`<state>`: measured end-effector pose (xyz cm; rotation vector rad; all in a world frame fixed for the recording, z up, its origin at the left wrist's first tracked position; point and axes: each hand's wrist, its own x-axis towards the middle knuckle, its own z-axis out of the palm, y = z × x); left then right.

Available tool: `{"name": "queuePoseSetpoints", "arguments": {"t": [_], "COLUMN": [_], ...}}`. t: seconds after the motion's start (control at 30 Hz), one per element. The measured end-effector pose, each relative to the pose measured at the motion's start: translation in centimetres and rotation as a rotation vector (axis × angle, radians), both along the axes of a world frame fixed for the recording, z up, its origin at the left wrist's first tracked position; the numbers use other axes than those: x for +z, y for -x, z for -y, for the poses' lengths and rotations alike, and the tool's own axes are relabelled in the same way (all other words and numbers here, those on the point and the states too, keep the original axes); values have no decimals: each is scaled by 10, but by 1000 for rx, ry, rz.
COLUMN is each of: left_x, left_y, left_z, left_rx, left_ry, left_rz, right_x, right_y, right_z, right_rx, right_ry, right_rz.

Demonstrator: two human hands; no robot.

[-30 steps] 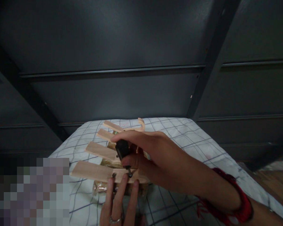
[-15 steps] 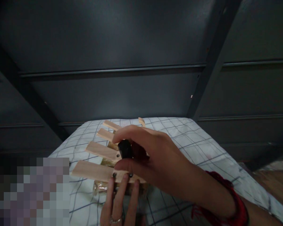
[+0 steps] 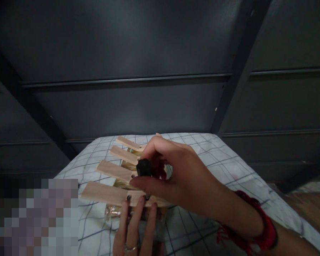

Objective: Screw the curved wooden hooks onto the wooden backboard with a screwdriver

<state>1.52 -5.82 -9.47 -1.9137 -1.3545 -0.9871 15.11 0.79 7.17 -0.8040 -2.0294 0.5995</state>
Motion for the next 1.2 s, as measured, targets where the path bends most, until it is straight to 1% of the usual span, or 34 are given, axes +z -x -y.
{"name": "queuePoseSetpoints", "arguments": {"t": [0.1,0.2,0.33,0.5,0.57,0.67,0.8,0.97,1.07,1.2], "left_x": [0,0,1,-2,-3,-3,0,-1,-3,-2], "left_y": [3,3,1,-2,-2,0,1,-1,-2,-2], "left_z": [2,2,0,-3,-3,-1,1,0,0,0], "left_rx": [-1,8,3,-23,-24,-16,-3,4,-12,-7], "left_ry": [19,31,2,-38,-33,-4,7,-8,-7,-10], "left_rz": [-31,-42,-30,27,32,9,-13,17,18,32], "right_x": [-4,-4,3,9,8,4,1,5,8,9], "right_y": [3,3,-5,-12,-10,-5,-1,-5,-9,-10], "right_z": [3,3,1,1,1,1,2,4,4,5], "right_rx": [0,20,67,60,51,13,-2,0,-14,-43], "right_ry": [19,-28,-140,-194,-176,-120,-172,-204,-211,-179], "right_rz": [-54,-45,71,207,195,116,35,81,149,168]}}
